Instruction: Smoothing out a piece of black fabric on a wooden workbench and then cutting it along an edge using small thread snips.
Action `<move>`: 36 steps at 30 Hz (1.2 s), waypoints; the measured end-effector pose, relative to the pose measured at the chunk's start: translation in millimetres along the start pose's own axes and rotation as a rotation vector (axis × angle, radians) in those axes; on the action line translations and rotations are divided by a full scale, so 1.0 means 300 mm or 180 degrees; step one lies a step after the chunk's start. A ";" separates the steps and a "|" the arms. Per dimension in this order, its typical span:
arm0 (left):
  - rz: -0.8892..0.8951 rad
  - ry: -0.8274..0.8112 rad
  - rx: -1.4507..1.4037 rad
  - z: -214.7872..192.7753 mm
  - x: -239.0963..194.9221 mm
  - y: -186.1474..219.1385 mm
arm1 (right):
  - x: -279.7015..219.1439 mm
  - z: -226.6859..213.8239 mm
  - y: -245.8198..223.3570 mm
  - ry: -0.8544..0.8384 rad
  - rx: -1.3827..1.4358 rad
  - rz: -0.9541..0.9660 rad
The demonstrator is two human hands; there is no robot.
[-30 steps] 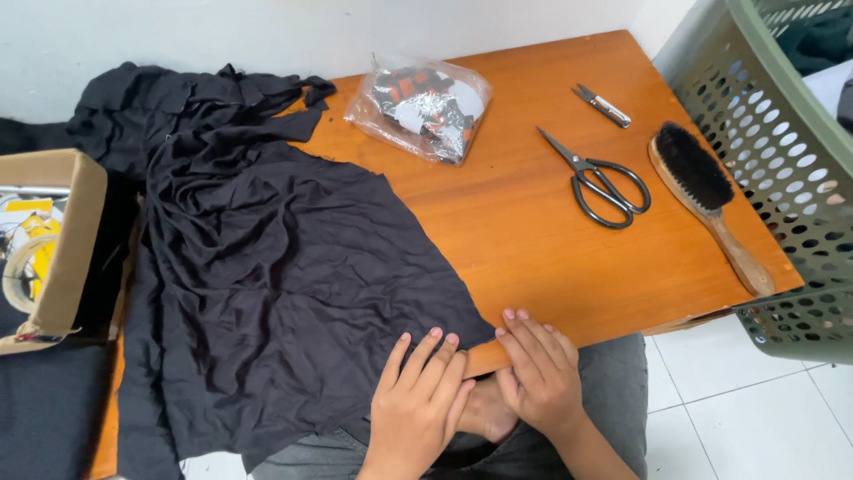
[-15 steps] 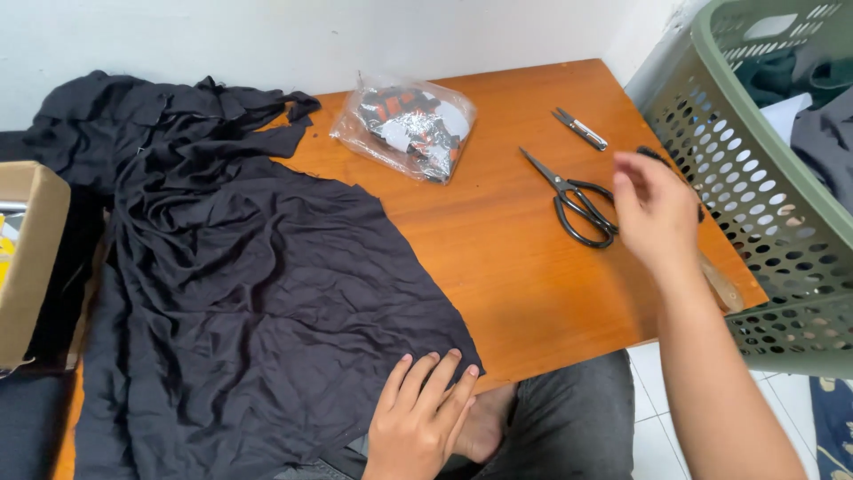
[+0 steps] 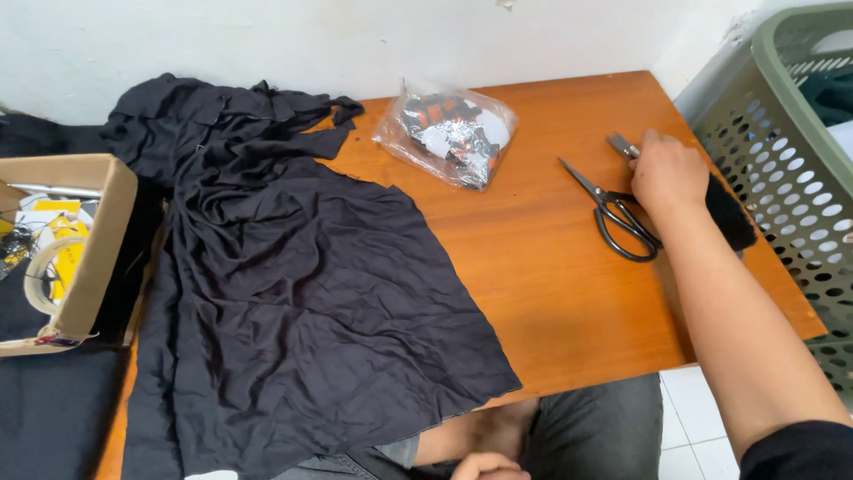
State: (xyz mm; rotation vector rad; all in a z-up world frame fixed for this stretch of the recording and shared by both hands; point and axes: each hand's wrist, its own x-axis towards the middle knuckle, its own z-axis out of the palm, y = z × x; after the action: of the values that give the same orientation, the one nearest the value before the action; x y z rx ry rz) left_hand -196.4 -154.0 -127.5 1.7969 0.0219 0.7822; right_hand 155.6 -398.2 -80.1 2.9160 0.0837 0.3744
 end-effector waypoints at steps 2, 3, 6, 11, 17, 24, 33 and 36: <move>-0.1764 -0.1793 -0.1283 -0.026 -0.064 -0.048 | -0.082 -0.083 -0.025 0.0347 -0.0055 -0.0087; -0.2575 -0.1617 -0.1944 0.018 -0.137 -0.151 | -0.154 -0.174 -0.061 0.0326 0.0664 -0.0094; -0.3785 -0.0955 -0.2556 0.035 -0.063 -0.124 | -0.411 -0.371 -0.157 0.0254 0.2327 0.0104; -0.4824 -0.0157 -0.2077 0.019 0.140 0.026 | -0.841 -0.355 -0.254 -0.0685 0.5672 0.0905; -0.3976 -0.0731 -0.1139 -0.006 0.094 0.039 | -1.014 -0.269 -0.365 -0.0880 0.6326 0.1495; -0.3222 -0.0626 -0.1127 -0.043 0.030 0.031 | -1.080 -0.250 -0.500 -0.1676 0.6504 0.2709; -0.2987 -0.0395 -0.1564 -0.051 -0.020 -0.002 | -1.066 -0.251 -0.508 -0.1282 0.6203 0.2304; -0.3091 -0.0339 -0.2256 -0.034 -0.041 -0.024 | -1.065 -0.264 -0.498 -0.1292 0.6054 0.2058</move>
State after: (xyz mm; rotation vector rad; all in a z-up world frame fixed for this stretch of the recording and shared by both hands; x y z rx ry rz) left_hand -208.6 -147.5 -138.1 0.9507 0.4546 -0.0346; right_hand -177.8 -262.8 -113.7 4.6467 -1.2555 -0.7240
